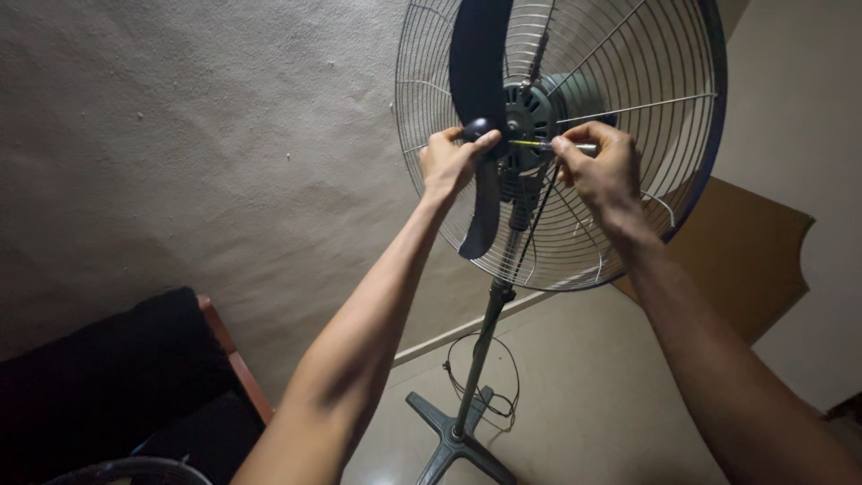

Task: The person uses a screwdriver to remove the fan blade from a standing fan, then unscrews the central hub nut. The blade is set aside on a nearby chair. The person continues to loosen the hub nut with the screwdriver.

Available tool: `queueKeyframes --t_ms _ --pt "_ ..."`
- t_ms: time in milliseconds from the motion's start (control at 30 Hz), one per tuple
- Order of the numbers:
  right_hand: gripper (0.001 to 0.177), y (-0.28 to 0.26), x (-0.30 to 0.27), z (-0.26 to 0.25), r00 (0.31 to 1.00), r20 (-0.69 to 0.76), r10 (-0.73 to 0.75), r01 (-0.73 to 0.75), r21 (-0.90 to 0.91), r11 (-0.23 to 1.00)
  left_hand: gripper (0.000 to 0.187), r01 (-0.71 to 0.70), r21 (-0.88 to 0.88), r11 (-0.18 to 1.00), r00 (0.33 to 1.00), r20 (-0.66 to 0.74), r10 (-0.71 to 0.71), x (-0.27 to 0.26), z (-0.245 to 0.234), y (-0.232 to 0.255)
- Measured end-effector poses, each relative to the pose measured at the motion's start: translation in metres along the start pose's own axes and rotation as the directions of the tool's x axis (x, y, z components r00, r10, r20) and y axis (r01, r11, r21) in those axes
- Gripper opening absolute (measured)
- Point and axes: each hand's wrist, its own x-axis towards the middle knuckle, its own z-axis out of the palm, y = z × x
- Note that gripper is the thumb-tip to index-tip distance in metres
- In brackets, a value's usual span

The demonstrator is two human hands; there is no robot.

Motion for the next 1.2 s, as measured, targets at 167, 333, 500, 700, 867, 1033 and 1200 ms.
queueKeyframes --t_ms 167,333,500,700,867,1033,1200 --pt "0.011 0.001 -0.003 0.003 0.999 0.045 0.004 -0.006 0.049 0.999 0.055 0.010 -0.006 1.000 1.000 -0.005 -0.010 -0.012 -0.015 -0.001" --pt "0.009 0.003 -0.018 0.019 0.996 0.079 -0.052 0.047 0.065 0.997 0.054 0.102 -0.017 0.995 0.994 -0.043 -0.103 -0.037 -0.030 -0.012" --pt "0.010 -0.002 -0.029 0.041 0.987 0.066 -0.145 0.142 0.054 0.988 0.053 0.188 -0.173 0.967 0.980 -0.035 -0.197 -0.041 -0.044 -0.032" --pt "0.011 -0.012 -0.039 0.073 0.976 0.075 -0.206 0.189 0.183 0.965 0.050 0.215 -0.483 0.849 0.971 0.010 -0.240 -0.046 -0.070 -0.057" --pt "0.013 -0.019 -0.049 0.095 0.977 0.054 -0.204 0.184 0.260 0.948 0.044 0.257 -0.636 0.727 0.955 0.053 -0.292 -0.056 -0.101 -0.070" --pt "0.019 -0.022 -0.076 0.120 0.998 0.068 -0.006 -0.031 0.518 0.855 0.045 0.302 -0.644 0.703 0.913 -0.017 -0.407 -0.071 -0.137 -0.083" --pt "0.027 -0.020 -0.096 0.144 0.912 0.372 0.175 -0.383 0.614 0.690 0.045 0.340 -0.677 0.652 0.882 -0.011 -0.471 -0.089 -0.181 -0.102"
